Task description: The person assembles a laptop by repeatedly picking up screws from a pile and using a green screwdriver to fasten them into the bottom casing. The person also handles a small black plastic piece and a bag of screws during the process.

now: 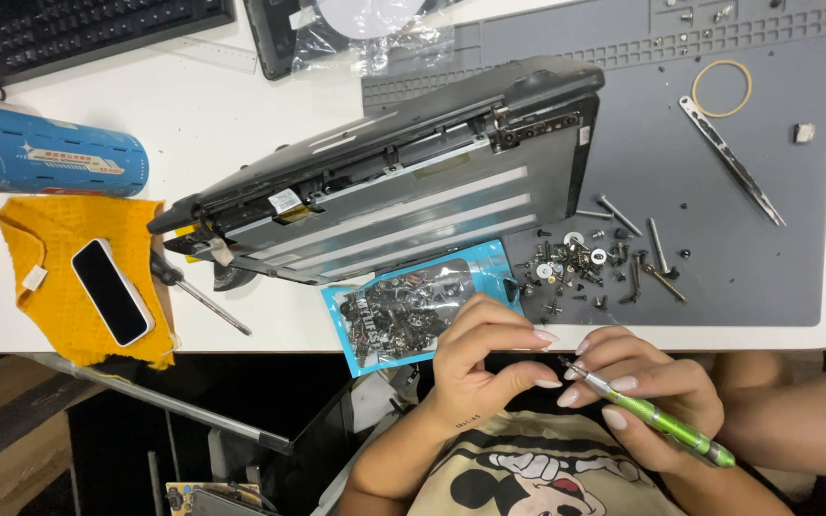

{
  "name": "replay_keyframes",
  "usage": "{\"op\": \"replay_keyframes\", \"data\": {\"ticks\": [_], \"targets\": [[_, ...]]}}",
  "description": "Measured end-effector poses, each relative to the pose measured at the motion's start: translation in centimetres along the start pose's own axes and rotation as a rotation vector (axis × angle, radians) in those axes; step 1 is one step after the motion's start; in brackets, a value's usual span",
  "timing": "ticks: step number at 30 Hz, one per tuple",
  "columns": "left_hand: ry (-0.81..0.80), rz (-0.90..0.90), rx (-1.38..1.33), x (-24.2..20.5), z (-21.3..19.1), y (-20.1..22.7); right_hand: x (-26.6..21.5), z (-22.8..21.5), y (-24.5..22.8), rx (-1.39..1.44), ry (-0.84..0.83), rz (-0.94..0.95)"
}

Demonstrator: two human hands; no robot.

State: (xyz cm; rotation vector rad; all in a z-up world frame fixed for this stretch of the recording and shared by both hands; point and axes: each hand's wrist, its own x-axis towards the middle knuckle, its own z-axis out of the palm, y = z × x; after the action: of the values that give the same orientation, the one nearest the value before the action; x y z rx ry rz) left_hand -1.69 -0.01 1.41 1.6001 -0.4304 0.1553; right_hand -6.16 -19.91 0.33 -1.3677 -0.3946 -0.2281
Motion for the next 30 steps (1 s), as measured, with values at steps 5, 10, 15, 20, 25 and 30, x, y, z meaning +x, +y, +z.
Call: {"op": "replay_keyframes", "data": {"ticks": [5, 10, 15, 20, 25, 30], "targets": [[0.055, 0.177, 0.285, 4.1, -2.4, 2.8, 1.3, -1.9, 0.1, -0.268, -0.051, -0.138], [0.118, 0.449, 0.650, 10.5, -4.4, 5.8, 6.6, -0.8, -1.4, -0.534, 0.043, -0.328], [0.167, 0.544, 0.875, 15.3, -4.2, 4.7, 10.5, -0.8, -0.8, -0.645, 0.093, -0.387], [0.160, 0.583, 0.790, 17.2, -3.7, 3.9, 13.3, -1.2, -0.5, -0.701, 0.139, -0.452], [0.184, 0.589, 0.782, 17.6, -3.9, 3.6, 15.7, -1.4, 1.6, -0.640, 0.214, -0.542], [0.165, 0.621, 0.743, 17.5, -4.6, 2.9, 17.9, 0.8, 1.0, -0.717, 0.182, -0.637]]}}
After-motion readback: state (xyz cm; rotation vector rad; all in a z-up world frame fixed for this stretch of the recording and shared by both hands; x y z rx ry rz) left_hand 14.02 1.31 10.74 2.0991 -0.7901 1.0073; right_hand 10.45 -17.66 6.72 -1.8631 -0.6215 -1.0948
